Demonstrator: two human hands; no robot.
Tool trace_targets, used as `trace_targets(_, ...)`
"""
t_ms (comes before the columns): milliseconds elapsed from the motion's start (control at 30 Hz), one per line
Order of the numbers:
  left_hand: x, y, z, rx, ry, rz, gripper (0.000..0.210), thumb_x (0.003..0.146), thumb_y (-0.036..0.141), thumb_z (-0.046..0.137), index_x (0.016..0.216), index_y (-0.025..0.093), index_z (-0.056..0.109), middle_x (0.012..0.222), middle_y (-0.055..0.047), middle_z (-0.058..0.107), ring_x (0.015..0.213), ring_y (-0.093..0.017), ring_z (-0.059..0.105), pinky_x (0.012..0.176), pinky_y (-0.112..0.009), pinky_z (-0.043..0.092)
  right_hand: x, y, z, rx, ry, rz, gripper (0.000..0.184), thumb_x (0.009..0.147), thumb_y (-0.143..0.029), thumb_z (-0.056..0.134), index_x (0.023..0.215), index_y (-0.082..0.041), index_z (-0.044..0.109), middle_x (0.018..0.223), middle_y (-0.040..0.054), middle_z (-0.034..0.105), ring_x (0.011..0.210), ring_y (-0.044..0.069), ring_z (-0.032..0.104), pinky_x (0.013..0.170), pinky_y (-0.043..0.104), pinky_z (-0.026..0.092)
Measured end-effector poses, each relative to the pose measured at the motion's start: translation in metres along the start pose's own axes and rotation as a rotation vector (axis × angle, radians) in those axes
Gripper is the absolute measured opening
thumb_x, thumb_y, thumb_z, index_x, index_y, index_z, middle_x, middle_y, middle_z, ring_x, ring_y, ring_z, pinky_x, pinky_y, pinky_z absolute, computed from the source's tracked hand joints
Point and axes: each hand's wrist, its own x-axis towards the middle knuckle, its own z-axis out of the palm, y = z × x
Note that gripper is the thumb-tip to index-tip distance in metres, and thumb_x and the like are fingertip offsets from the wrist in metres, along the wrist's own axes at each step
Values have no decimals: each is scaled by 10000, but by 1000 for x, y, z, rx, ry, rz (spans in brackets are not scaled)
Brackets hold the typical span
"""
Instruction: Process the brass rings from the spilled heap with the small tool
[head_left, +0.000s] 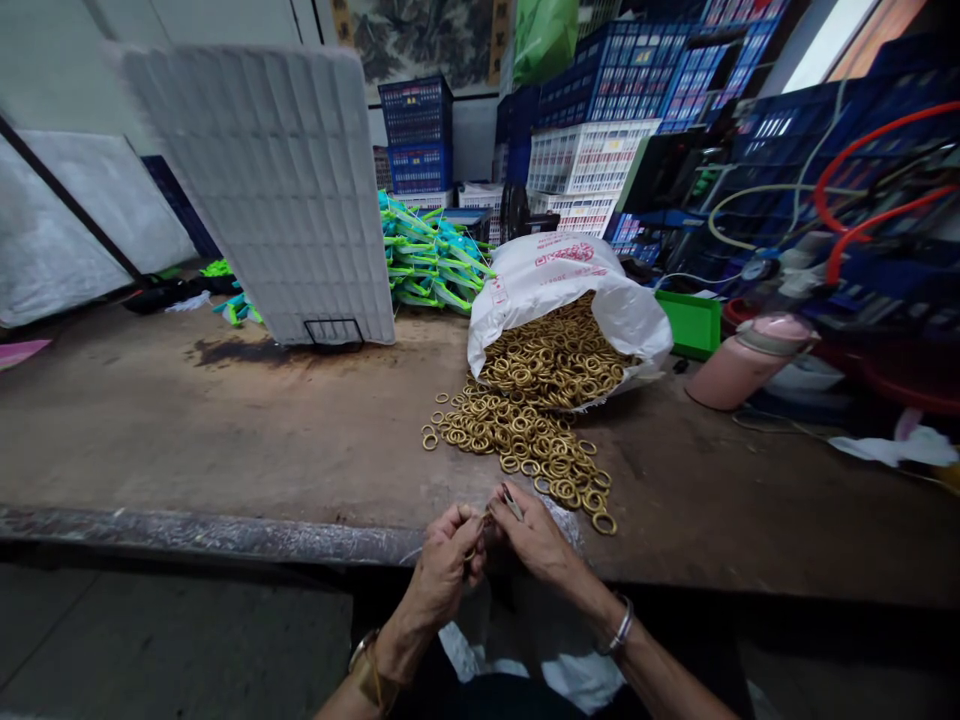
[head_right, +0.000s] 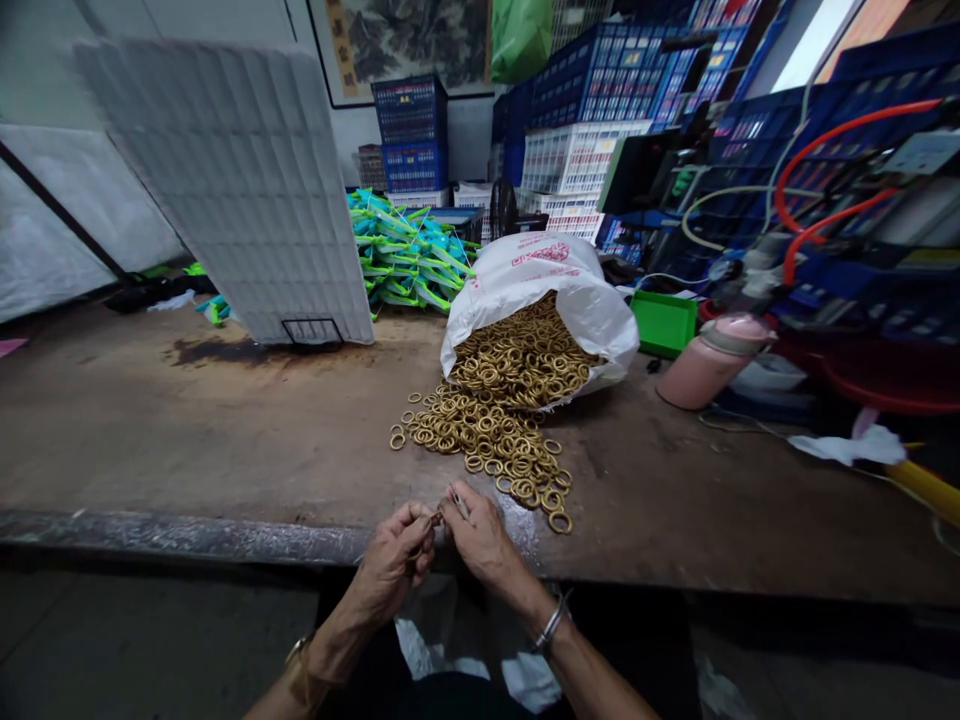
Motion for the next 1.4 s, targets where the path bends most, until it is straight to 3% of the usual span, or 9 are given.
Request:
trace_targets(133, 0, -2, 1, -21, 29, 16, 345, 678, 478, 604, 735, 183, 435, 480, 92, 391, 361, -25, 319, 353, -141, 224, -5, 5, 0, -269, 22, -62, 116, 749, -141, 372, 743, -180, 480, 600, -22, 488, 553, 110, 441, 532, 208, 286)
trace_targets(233, 0, -1, 2, -16, 45, 50, 343, 677, 473, 608, 750, 184, 438, 481, 92, 399, 367, -30, 321, 359, -146, 238, -9, 9, 2, -394, -54, -97, 270, 650, -44, 372, 838, -181, 508, 635, -9, 540, 566, 117, 471, 544, 210, 273)
trace_targets(567, 3, -5, -1, 104, 56, 81, 353, 687, 503, 582, 727, 180, 444, 420, 91, 401, 339, -34, 298, 366, -163, 226, -10, 7, 7, -495, -101, -146, 230, 666, -57, 370, 827, -173, 486, 624, -1, 558, 547, 117, 460, 513, 216, 222)
trace_targets(767, -3, 0, 0, 132, 42, 61, 333, 704, 476, 579, 691, 181, 426, 433, 88, 398, 343, -29, 303, 363, -155, 232, -8, 6, 4, -582, -150, -92, 218, 687, -68, 396, 864, -158, 483, 659, 21, 593, 578, 130, 502, 508, 227, 224)
trace_targets(967, -17, 7, 7, -69, -104, 4, 236, 731, 363, 591, 715, 176, 447, 501, 68, 436, 347, -33, 330, 325, -149, 262, 9, 14, -11, -806, -7, 84, 205, 727, -57, 385, 878, -149, 489, 660, 50, 599, 575, 148, 540, 499, 251, 202)
trace_targets(1067, -17, 9, 9, -228, -91, -85, 226, 733, 357, 584, 712, 166, 464, 593, 32, 486, 403, -44, 387, 337, -153, 295, 21, 16, -15, -827, 85, 98, 180, 748, -90, 415, 909, -155, 464, 709, 53, 614, 634, 159, 570, 519, 244, 230)
trace_targets(1200, -13, 7, 7, -228, -49, -90, 249, 747, 358, 561, 688, 120, 517, 673, -26, 534, 465, -54, 432, 358, -156, 314, 34, 19, -15, -897, 138, 169, 197, 796, -126, 415, 990, -155, 419, 733, 69, 627, 661, 177, 598, 526, 243, 256)
trace_targets(1400, -8, 4, -2, -335, -53, -153, 138, 730, 258, 577, 822, 174, 519, 663, -1, 552, 471, -71, 470, 363, -153, 302, 41, 26, -12, -951, 152, 155, 182, 792, -97, 404, 955, -172, 437, 746, 68, 634, 683, 184, 607, 547, 238, 285)
